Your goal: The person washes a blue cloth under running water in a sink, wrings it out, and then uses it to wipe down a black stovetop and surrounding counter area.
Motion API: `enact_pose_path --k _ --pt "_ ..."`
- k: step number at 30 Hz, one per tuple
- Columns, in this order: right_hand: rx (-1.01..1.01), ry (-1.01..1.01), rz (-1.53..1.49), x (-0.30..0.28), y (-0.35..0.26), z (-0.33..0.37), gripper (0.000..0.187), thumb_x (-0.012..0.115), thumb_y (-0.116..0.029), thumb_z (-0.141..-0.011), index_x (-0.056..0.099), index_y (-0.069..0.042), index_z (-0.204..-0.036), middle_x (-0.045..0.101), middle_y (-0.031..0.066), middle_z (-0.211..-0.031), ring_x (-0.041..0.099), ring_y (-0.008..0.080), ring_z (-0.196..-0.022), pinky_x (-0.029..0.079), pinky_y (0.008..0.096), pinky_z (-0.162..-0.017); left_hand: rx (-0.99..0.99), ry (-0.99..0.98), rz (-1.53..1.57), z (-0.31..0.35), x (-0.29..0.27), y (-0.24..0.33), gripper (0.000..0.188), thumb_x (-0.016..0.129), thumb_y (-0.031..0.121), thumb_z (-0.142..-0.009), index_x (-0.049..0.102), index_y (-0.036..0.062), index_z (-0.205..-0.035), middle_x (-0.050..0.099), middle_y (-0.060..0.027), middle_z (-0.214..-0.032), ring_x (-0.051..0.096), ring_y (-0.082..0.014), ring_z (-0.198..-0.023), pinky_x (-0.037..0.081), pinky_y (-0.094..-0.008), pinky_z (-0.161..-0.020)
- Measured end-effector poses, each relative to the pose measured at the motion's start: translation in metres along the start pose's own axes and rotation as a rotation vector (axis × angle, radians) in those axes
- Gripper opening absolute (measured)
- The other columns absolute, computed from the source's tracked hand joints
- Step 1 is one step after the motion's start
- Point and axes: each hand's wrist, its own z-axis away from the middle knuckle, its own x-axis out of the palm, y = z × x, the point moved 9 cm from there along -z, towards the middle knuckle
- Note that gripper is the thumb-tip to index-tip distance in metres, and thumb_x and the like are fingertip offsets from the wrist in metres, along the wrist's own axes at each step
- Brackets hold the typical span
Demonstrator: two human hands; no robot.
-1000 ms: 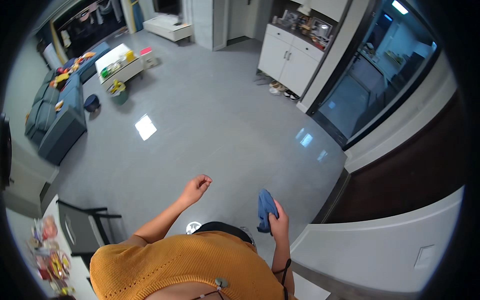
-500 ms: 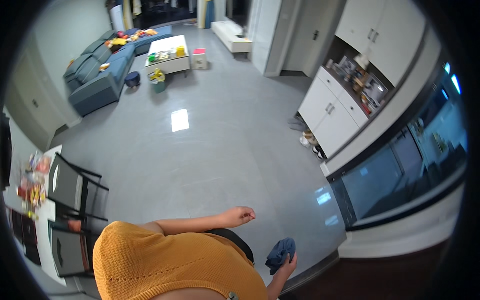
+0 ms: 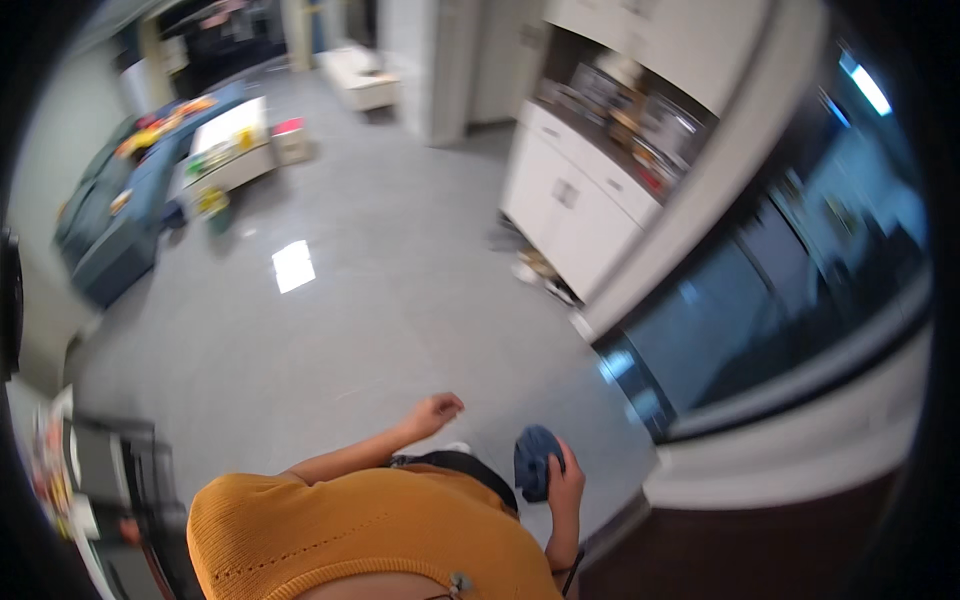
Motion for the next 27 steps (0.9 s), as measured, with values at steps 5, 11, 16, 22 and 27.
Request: enact_pose_path --k 5,11,16,22,27 --pt "0.147 0.205 0.069 -0.088 0.035 -0.035 0.035 0.054 -0.015 -0.084 0.052 -0.002 -0.116 0.060 0.0181 -0.106 0.059 0.0273 -0.098 0.044 0.0305 -0.082 0.064 -0.336 -0.041 -0.119 0.107 0.053 0.012 0.055 0.012 -0.081 0.060 0.0047 -0.090 0.061 -0.0113 -0.080 0.058 -0.0218 -0.070 0.047 -0.0310 -0.065" --pt "0.499 0.685 -0.045 -0.203 0.153 0.009 0.036 0.055 -0.013 -0.083 0.052 -0.001 -0.117 0.059 0.0169 -0.109 0.057 0.0243 -0.099 0.043 0.0309 -0.085 0.180 -0.606 -0.054 -0.239 0.260 0.117 0.013 0.053 0.009 -0.083 0.059 0.0023 -0.093 0.061 -0.0071 -0.079 0.058 -0.0143 -0.074 0.046 -0.0264 -0.068" --pt "0.630 0.914 -0.186 -0.283 0.275 0.012 0.035 0.054 -0.005 -0.080 0.053 0.003 -0.114 0.059 0.0118 -0.104 0.055 0.0194 -0.096 0.041 0.0287 -0.086 0.104 -0.676 -0.015 -0.302 0.397 0.124 0.013 0.054 0.011 -0.082 0.059 0.0027 -0.092 0.061 -0.0085 -0.077 0.058 -0.0162 -0.071 0.046 -0.0279 -0.066" --pt "0.536 0.739 -0.047 -0.404 0.313 -0.162 0.037 0.057 -0.013 -0.080 0.053 0.000 -0.114 0.058 0.0178 -0.107 0.057 0.0285 -0.098 0.043 0.0329 -0.084 0.177 -0.835 -0.085 -0.364 0.515 0.173 0.015 0.055 0.013 -0.084 0.059 0.0025 -0.093 0.061 -0.0092 -0.081 0.059 -0.0179 -0.074 0.046 -0.0279 -0.068" --pt "0.290 0.580 0.046 -0.482 0.318 -0.306 0.036 0.054 -0.013 -0.081 0.052 -0.003 -0.115 0.056 0.0185 -0.110 0.055 0.0326 -0.100 0.043 0.0341 -0.086 0.159 -0.716 -0.045 -0.467 0.569 0.197 0.012 0.052 0.007 -0.085 0.058 0.0012 -0.095 0.060 -0.0049 -0.082 0.057 -0.0111 -0.078 0.045 -0.0243 -0.070"
